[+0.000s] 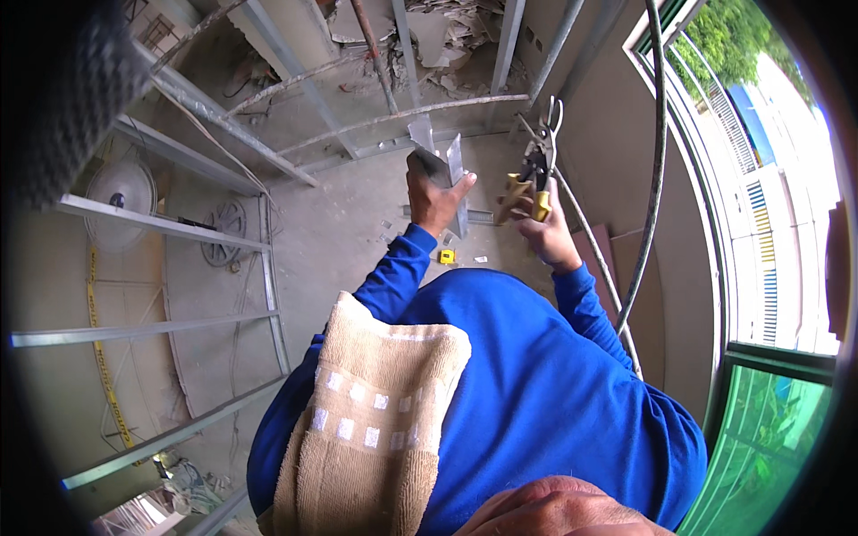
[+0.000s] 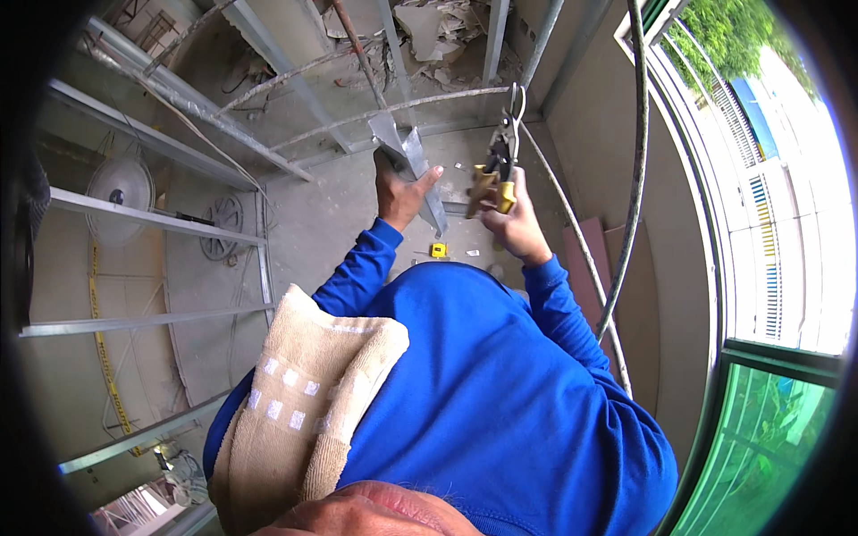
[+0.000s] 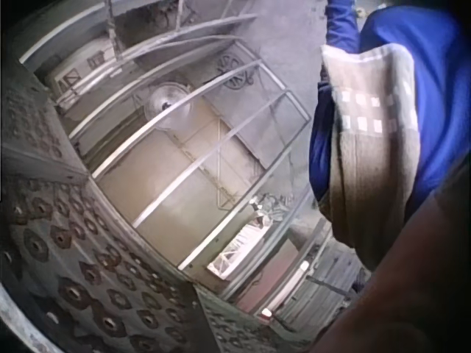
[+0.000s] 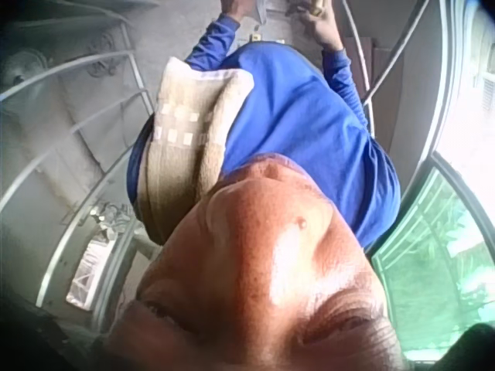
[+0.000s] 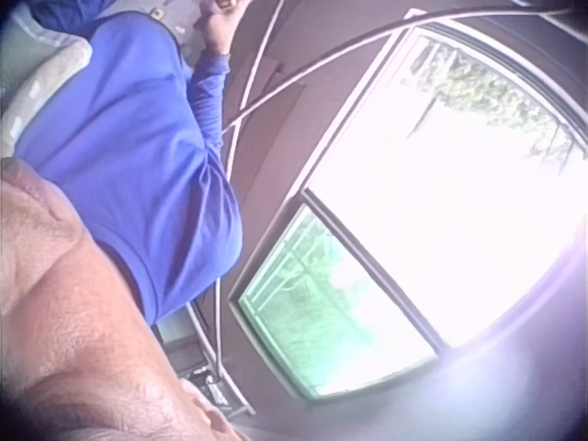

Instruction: The person repeatedly cuts metal studs to length using tin snips. They hold each stud with one hand, position the snips, and shear through the metal, then drop the cut pieces onto the floor. The process is repeated multiple times with different studs.

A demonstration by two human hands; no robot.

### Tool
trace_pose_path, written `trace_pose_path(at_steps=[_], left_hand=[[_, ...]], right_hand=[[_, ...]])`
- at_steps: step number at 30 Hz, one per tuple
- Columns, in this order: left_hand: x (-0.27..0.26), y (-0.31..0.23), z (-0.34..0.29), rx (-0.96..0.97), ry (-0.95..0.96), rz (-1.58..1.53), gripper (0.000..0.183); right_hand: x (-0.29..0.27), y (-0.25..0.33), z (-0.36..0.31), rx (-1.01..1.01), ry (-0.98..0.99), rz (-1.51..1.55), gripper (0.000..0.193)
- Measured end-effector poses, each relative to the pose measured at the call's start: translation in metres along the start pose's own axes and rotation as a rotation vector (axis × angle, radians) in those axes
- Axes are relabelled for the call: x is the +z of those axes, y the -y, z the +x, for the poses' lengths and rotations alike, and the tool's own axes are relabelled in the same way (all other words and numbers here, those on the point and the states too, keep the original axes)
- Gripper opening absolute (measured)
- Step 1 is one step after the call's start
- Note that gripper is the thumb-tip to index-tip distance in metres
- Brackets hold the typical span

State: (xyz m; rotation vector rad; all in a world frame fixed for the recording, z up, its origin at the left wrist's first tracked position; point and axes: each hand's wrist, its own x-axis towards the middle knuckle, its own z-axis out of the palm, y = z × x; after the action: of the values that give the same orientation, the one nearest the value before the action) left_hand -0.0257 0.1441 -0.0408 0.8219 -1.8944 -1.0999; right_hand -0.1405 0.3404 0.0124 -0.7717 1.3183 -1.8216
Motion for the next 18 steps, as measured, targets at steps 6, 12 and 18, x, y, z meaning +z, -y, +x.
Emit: trace_pose_path(at_steps=[6, 12, 18], left_hand=[[-0.022, 0.017, 0.011, 0.422, 0.129, 0.268, 0.087], [-0.055, 0.009, 0.022, 0.46, 0.373, 0.59, 0.093], [-0.06, 0.001, 0.022, 0.538, 0.573, 0.848, 0.077]], right_hand=[[-0.048, 0.027, -0.035, 0.144, 0.165, -0.42, 0.055], [-0.06, 0.038, -0.053, 0.231, 0.428, -0.732, 0.053], [-0.052, 0.053, -0.058, 0.277, 0.42, -0.905, 0.055]])
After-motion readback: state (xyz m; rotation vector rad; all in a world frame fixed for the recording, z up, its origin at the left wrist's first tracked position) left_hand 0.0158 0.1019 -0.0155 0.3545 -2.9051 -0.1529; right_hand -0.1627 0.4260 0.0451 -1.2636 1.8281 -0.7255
